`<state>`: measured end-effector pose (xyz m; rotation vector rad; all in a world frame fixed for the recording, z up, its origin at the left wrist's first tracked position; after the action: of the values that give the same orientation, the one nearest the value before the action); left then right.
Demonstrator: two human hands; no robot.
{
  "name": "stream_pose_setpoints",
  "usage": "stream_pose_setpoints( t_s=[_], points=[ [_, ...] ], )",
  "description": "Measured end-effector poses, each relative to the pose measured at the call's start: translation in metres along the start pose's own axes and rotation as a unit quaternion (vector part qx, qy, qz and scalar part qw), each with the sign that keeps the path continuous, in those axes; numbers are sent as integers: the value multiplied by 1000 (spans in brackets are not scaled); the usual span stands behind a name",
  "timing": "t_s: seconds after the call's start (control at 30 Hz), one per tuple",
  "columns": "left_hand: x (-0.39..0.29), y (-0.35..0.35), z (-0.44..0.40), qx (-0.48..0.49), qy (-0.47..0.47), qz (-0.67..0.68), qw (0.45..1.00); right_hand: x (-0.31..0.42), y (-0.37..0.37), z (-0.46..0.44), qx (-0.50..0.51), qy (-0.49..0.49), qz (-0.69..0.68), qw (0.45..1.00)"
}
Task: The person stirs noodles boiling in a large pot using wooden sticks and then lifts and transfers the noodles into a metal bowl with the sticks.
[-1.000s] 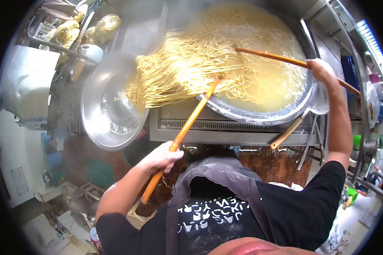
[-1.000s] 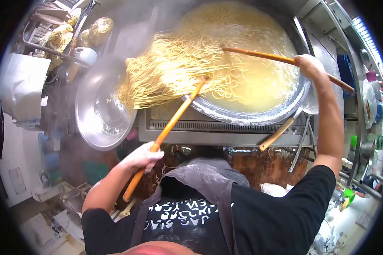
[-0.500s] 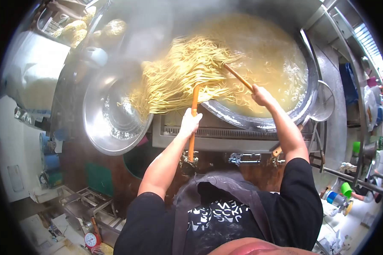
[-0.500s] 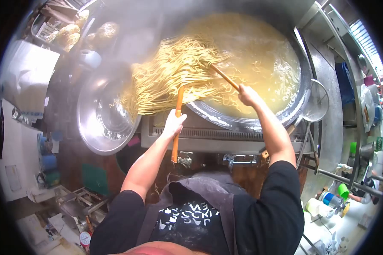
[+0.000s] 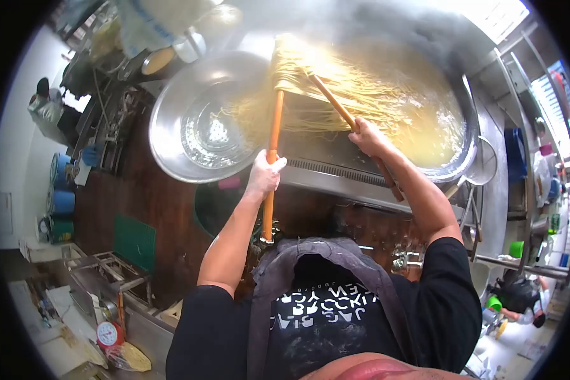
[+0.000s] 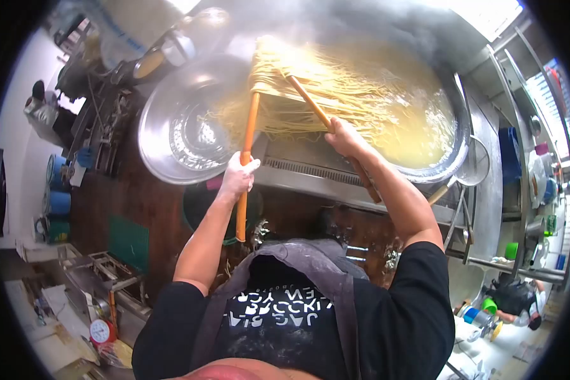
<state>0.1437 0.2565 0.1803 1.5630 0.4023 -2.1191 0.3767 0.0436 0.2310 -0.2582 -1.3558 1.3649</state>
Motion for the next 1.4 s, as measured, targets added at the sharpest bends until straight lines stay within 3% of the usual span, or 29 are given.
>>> stream_pose_setpoints(
  t_s=[0.07, 0.13, 0.2, 0.23, 0.37, 0.43, 0.5, 0.53, 0.57, 0.6, 0.63, 0.67, 0.7, 0.73, 0.77, 0.8, 0.83, 0.9, 0.97, 1.0, 1.13, 1.23, 1.3, 1.4],
  points=[
    [-10, -33, 14, -12, 10, 22, 1000, 42, 9, 4, -2, -20, 20, 1000],
    [-25, -62, 26, -23, 20, 60, 998, 47, 58, -51, 18, -101, 123, 987],
    [-33, -89, 33, -25, 25, 84, 996, 82, 74, -46, 32, -135, 98, 985],
    [-31, -102, 33, -33, 23, 96, 995, 128, 66, -22, 33, -128, 22, 991],
    [-6, -147, 26, -84, 9, 123, 989, 185, 101, -6, 56, -122, 99, 986],
    [33, -172, 9, -91, -26, 94, 991, 163, 122, -8, 32, -156, 120, 980],
    [83, -193, 9, -102, -74, -26, 992, 137, 131, -11, 2, -193, 142, 971],
    [106, -208, 20, -62, -83, -35, 994, 133, 97, 20, -35, -257, 126, 957],
    [115, -230, 42, -45, -128, -148, 980, 75, 108, -7, 41, -209, 207, 955],
    [149, -282, 42, -27, 14, -400, 916, 37, 72, 0, -42, -114, 91, 988],
    [130, -300, 78, -18, -29, -475, 879, 13, 31, 8, -93, -95, 46, 990],
    [112, -319, 108, 2, -40, -455, 889, 8, -16, 29, -137, -170, 41, 975],
    [98, -342, 138, 22, -86, -474, 876, -40, -37, 20, -32, -46, 194, 979],
    [59, -345, 174, 11, -98, -494, 864, -53, -74, 41, 40, 17, 242, 969],
    [35, -352, 208, -30, -121, -430, 894, -143, -81, 18, 16, -17, 225, 974],
    [-12, -321, 237, -36, -243, -362, 899, -115, -131, 67, 67, 58, 252, 964],
    [-23, -331, 252, -25, -199, -382, 902, -174, -161, 79, 3, 79, 158, 984],
    [-84, -264, 257, -55, -181, -330, 925, -205, -224, 114, -4, 136, 200, 970],
    [-99, -166, 218, -26, -158, -197, 967, -245, -269, 123, 8, 185, 248, 951],
    [-99, -107, 197, 4, -199, -172, 965, -267, -291, 123, -51, 165, 231, 958],
    [-60, 64, 125, 175, -313, -123, 925, -339, -342, 89, -72, 164, 300, 937],
    [-20, 145, 64, 231, -321, -148, 907, -392, -340, 39, -49, 191, 295, 935],
    [2, 192, 8, 232, -245, -148, 930, -390, -301, 0, 4, 135, 360, 923],
    [63, 248, -76, 183, -231, -15, 955, -406, -209, -67, 10, 69, 286, 956]
  ],
)
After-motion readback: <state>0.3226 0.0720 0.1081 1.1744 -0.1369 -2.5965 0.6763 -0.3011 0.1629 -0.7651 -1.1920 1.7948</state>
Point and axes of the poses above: each hand's wrist, its own z-axis away from the middle knuckle, its own y-axis out of the palm, x = y × z, the point moved 8 cm from there along -z, towards the middle knuckle, and after that the axes turned 5 degrees about y, right-handed, at the moved point
